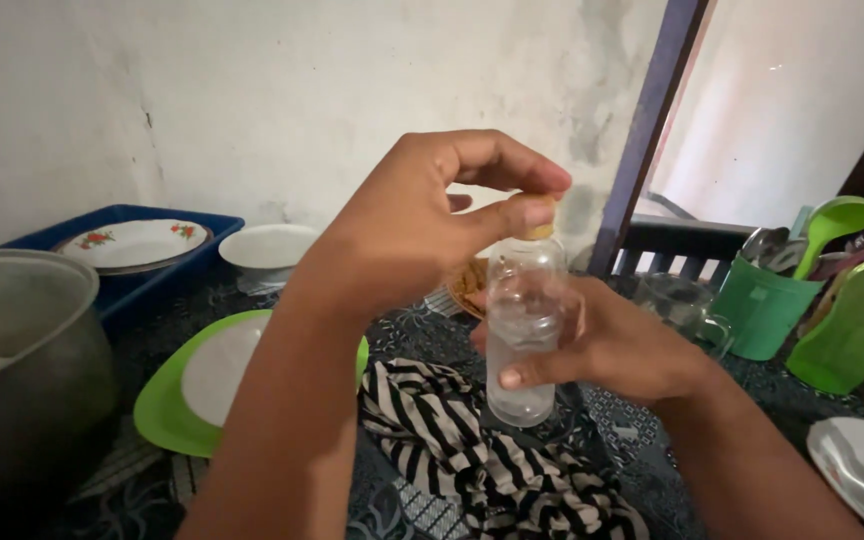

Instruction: Wiping clean bowls with a cloth on a table.

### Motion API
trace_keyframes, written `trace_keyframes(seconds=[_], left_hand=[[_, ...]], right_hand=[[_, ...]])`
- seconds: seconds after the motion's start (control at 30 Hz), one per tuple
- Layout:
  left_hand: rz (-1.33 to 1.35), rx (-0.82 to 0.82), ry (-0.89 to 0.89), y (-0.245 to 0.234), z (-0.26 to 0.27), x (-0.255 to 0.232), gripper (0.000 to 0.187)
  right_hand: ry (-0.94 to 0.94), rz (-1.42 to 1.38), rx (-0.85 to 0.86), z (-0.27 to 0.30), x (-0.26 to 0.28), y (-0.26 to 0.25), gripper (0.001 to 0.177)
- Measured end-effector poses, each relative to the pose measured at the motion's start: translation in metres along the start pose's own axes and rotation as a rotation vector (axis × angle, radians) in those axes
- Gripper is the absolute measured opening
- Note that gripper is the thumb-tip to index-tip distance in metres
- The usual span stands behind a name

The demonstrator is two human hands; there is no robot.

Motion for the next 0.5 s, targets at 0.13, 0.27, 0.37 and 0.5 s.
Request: trace_keyframes(seconds=[0.13, 0.27, 0.37, 0.5], left_hand=[[-0.048, -0.018, 0.045, -0.0024, -0.0011, -0.0007, 0.026], [-0.103, -0.066, 0.133, -0.0021, -0.0042, 0.0023, 0.022], [-0.074, -0.096, 0.101, -0.0019, -0.0045, 0.0038, 0.021], [-0.022, -0.162, -0.004, -0.0013, -0.0054, 0.0072, 0.021]], right_hand=[[-0.045, -0.027, 0.004, -0.0005, -0.0006, -0.0007, 0.069], [-0.02, -0.021, -0.046, -0.0017, -0.0027, -0.0037, 0.067], [-0.009, -0.025, -0.08, -0.0037, -0.0036, -0.0023, 0.069], [-0.029, -0.025, -0.138, -0.0064, -0.008, -0.0023, 0.072]])
Point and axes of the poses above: each hand's wrist, its own z-axis away from the middle knuckle, its own y-axis out of the palm, x = y × z, the point moved 6 cm from there along -z, towards the middle knuckle, and after that the axes turned 9 degrees about x, right-handed, at the moved point
